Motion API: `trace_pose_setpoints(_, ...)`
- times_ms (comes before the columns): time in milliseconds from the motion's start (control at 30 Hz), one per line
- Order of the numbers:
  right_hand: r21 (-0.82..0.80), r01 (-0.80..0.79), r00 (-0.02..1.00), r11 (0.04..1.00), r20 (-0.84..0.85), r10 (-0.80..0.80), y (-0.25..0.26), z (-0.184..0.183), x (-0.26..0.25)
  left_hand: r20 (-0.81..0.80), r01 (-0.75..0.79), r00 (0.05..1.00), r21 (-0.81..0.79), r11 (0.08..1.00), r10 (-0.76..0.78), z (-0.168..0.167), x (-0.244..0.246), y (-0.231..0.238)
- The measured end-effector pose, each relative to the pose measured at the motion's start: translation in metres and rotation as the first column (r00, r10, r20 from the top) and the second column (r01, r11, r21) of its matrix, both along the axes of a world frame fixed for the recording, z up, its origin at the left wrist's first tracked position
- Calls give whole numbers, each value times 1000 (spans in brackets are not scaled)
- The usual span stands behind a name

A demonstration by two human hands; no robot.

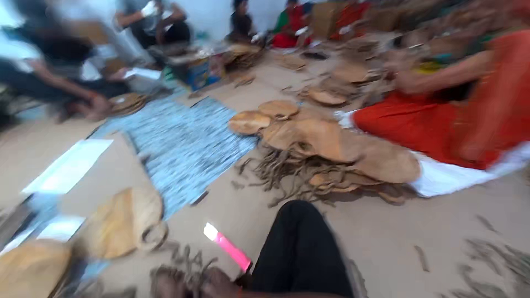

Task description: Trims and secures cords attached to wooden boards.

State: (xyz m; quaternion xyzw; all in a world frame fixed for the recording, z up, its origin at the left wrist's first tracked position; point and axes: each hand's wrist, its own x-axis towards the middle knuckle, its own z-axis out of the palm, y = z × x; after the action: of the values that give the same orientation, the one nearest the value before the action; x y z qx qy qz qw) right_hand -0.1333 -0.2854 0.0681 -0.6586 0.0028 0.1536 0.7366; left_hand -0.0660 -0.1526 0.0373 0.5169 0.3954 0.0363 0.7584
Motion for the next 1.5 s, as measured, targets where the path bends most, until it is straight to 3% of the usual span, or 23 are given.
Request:
trace_pose_setpoints(67, -36, -89, 996, 995, -17, 88, -4, 5, -5, -91, -110, 987, 225, 968, 133, -18, 21, -9)
trace_pose_setpoints(167, -7, -11, 1000, 1000, 15, 11, -2, 0, -5, -151, -83, 976, 418, 905, 159, -18, 27, -10)
trace_pose_setpoints(433, 132, 93, 996, 987, -14, -92, 1, 4, -10, -199, -74, 958, 526, 848, 207, -21, 34, -9)
trace_pose_setpoints(1133, 20, 57, 998, 998, -17, -57, 1, 25, -18, -295, 6, 939, 529, 849, 177, -18, 40, -7)
trace_pose_setpoints(1233, 72, 87, 995, 994, -51, -84, 3, 22, -13, -301, -23, 928, 546, 837, 222, -26, 44, -3)
trace_pose_setpoints(1333, 167, 235, 963, 958, -177, -205, -5, 18, -7, -189, -172, 932, 522, 835, 310, -37, 41, 3)
trace_pose_setpoints(1433, 114, 389, 910, 914, -206, -361, -23, 7, 19, -4, -242, 963, 414, 877, 268, -30, 42, 6)
trace_pose_setpoints(1500, 52, 492, 833, 869, -319, -452, -34, -3, 38, 125, -194, 979, 300, 934, 163, -10, 34, 2)
